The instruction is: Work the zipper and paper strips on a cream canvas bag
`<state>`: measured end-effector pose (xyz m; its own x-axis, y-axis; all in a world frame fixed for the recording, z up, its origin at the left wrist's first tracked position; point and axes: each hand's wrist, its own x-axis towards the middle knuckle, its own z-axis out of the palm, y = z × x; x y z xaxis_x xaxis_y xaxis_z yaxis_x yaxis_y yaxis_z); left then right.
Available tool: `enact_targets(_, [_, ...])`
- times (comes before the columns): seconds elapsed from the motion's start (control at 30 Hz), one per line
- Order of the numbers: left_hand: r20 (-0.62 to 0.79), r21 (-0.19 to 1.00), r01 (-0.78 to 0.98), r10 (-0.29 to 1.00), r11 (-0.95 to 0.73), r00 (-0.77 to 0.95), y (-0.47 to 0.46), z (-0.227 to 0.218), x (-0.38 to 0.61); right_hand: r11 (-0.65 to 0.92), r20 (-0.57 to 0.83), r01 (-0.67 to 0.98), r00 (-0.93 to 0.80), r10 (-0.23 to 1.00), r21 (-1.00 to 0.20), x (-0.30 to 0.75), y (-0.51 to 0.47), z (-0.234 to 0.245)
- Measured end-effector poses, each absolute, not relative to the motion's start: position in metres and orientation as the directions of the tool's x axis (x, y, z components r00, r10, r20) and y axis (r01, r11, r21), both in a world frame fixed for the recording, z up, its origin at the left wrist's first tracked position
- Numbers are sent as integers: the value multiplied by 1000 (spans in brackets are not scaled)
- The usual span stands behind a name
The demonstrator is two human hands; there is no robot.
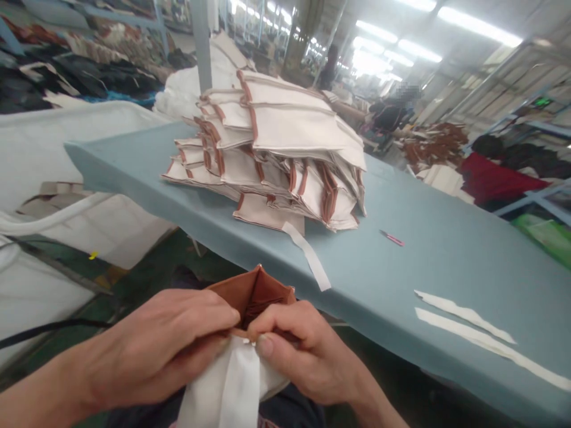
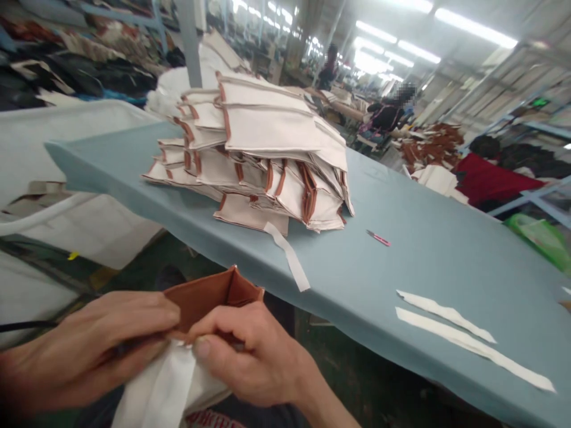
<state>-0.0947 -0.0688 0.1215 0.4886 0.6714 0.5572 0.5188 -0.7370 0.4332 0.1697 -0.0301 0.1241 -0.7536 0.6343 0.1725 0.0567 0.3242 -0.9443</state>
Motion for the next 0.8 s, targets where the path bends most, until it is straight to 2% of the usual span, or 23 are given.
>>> enact_targets(0.07, [519, 538, 505, 737, -675, 433, -73, 127, -97, 538, 295, 111, -736, 610, -835, 170, -31, 128])
enact_targets(0.13, [402, 640, 479, 794, -600, 457, -74, 135, -97, 710, 400, 169, -727, 558, -683, 172, -32, 135])
enact_targets(0.23, [252, 719, 461, 813, -520, 524, -69, 146, -92, 820, 448, 229, -745, 494, -524, 173, -35, 143])
enact_targets(0.3, [251, 708, 477, 817, -521, 519, -66, 148, -85, 839, 430, 258, -764, 481, -479, 174, -37, 146])
enact_targets(0.43, [294, 679, 510, 832, -528, 470, -66, 146, -73, 845, 424, 259, -773, 471, -468, 174, -38, 140])
enact_targets(0.63, [255, 688, 511, 831, -515, 494, -65, 150, -84, 771, 379, 211, -774, 508, -601, 171, -33, 134])
enact_targets(0.8, [172, 753, 425, 774, -502, 610, -53, 161, -92, 815, 412, 228, -771, 485, -532, 167, -33, 146])
